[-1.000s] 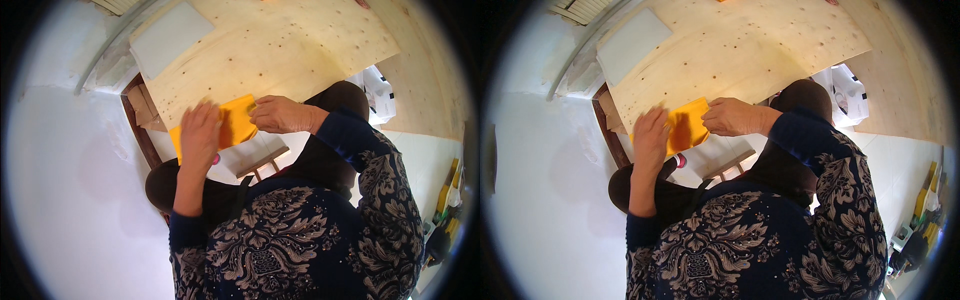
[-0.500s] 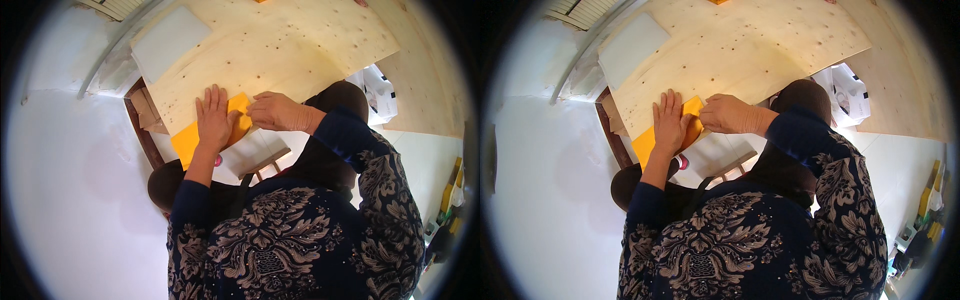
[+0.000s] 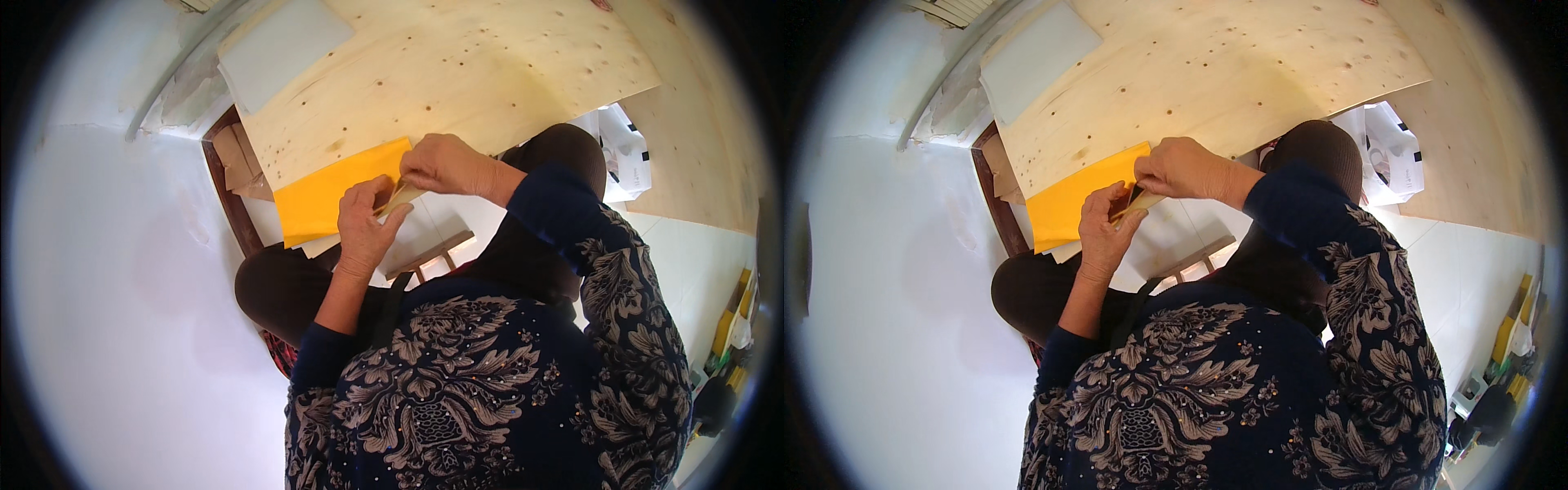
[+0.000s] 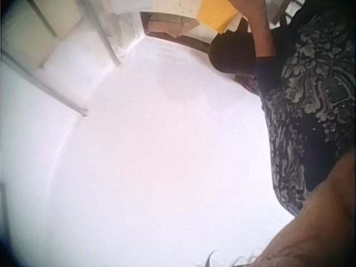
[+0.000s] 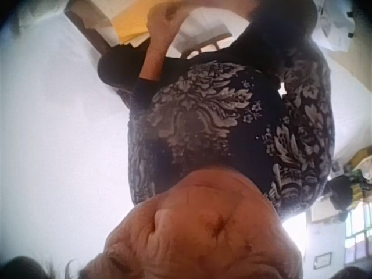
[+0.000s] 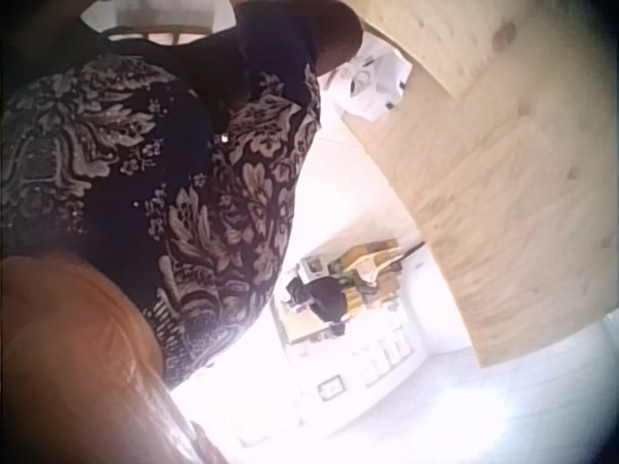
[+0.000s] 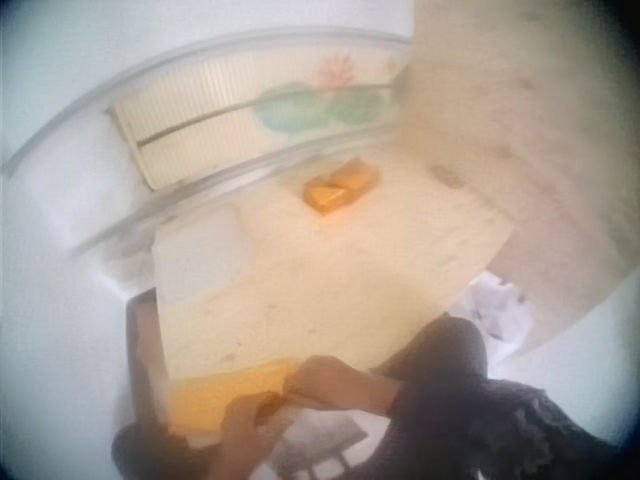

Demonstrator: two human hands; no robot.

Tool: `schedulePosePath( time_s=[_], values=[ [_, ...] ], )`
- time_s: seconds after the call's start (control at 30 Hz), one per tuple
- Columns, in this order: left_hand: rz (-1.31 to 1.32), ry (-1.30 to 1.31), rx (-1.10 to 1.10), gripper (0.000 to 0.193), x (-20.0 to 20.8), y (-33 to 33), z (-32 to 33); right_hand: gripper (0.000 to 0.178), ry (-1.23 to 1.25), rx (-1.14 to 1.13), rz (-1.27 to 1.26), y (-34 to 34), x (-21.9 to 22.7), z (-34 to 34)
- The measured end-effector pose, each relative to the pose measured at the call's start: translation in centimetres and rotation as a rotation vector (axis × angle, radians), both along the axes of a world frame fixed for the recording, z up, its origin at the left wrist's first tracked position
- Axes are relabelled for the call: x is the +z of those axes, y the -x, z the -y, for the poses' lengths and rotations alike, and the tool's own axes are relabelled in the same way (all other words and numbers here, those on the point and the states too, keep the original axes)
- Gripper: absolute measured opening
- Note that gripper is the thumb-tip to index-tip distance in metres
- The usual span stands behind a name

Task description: The person folds a gold-colored sheet of paper on a wooden table. They repeatedly fold the sheet in half, press the creases, and then fold it into a triangular shape.

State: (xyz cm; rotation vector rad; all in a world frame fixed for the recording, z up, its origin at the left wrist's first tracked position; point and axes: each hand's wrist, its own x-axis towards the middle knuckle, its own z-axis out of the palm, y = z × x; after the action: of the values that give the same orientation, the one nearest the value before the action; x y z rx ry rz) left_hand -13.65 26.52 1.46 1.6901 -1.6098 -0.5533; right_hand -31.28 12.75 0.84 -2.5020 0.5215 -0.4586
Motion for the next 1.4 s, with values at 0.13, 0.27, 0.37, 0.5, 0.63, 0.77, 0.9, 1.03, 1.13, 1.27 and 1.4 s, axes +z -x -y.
schedulePosePath(
  time_s=[0.13, 0.27, 0.37, 0.5, 0.63, 0.77, 0.9, 1.03, 1.13, 1.27, 1.4],
  values=[
    [-0.258, -0.110, 0.262, 0.033, -0.5, 0.9, 1.1, 0.020, -0.266, -0.071, -0.005, -1.0, -0.5, 1.4],
    [-0.355, -0.195, 0.293, 0.021, -0.1, 0.2, 2.5, 0.022, -0.363, -0.072, 0.027, -1.5, -1.1, 2.1],
    [-0.465, -0.268, 0.305, 0.018, 0.3, 0.0, 3.1, 0.023, -0.383, -0.078, 0.012, -1.7, -1.3, 2.2],
    [-0.458, -0.323, 0.317, 0.018, 0.6, 0.1, 3.6, 0.023, -0.407, -0.103, 0.020, -1.9, -1.1, 2.2],
    [-0.429, -0.350, 0.354, 0.018, 0.6, 0.1, 3.5, 0.026, -0.451, -0.124, 0.097, -1.6, -1.0, 2.1],
    [-0.482, -0.291, 0.375, 0.017, 0.3, 0.1, 3.1, 0.033, -0.273, -0.119, 0.103, -1.3, -0.8, 2.2],
    [-0.468, -0.325, 0.394, 0.016, 0.6, -0.9, 3.1, 0.036, -0.205, -0.175, -0.011, -1.4, 0.0, 1.9],
    [-0.378, -0.437, 0.230, 0.017, 1.9, -2.5, 2.4, 0.036, -0.288, -0.177, -0.035, -0.4, 1.1, 0.6],
    [-0.267, -0.375, 0.144, 0.017, 2.3, -2.2, 1.8, 0.037, -0.202, -0.089, 0.002, 0.4, 1.2, 0.3],
    [-0.284, -0.394, 0.254, 0.015, 1.9, -0.9, 2.0, 0.034, 0.040, -0.060, -0.065, 0.4, 0.6, 1.5],
    [-0.366, -0.324, 0.343, 0.014, 1.4, -1.2, 3.2, 0.028, -0.004, -0.060, -0.072, 0.0, 0.2, 2.9]
  ],
)
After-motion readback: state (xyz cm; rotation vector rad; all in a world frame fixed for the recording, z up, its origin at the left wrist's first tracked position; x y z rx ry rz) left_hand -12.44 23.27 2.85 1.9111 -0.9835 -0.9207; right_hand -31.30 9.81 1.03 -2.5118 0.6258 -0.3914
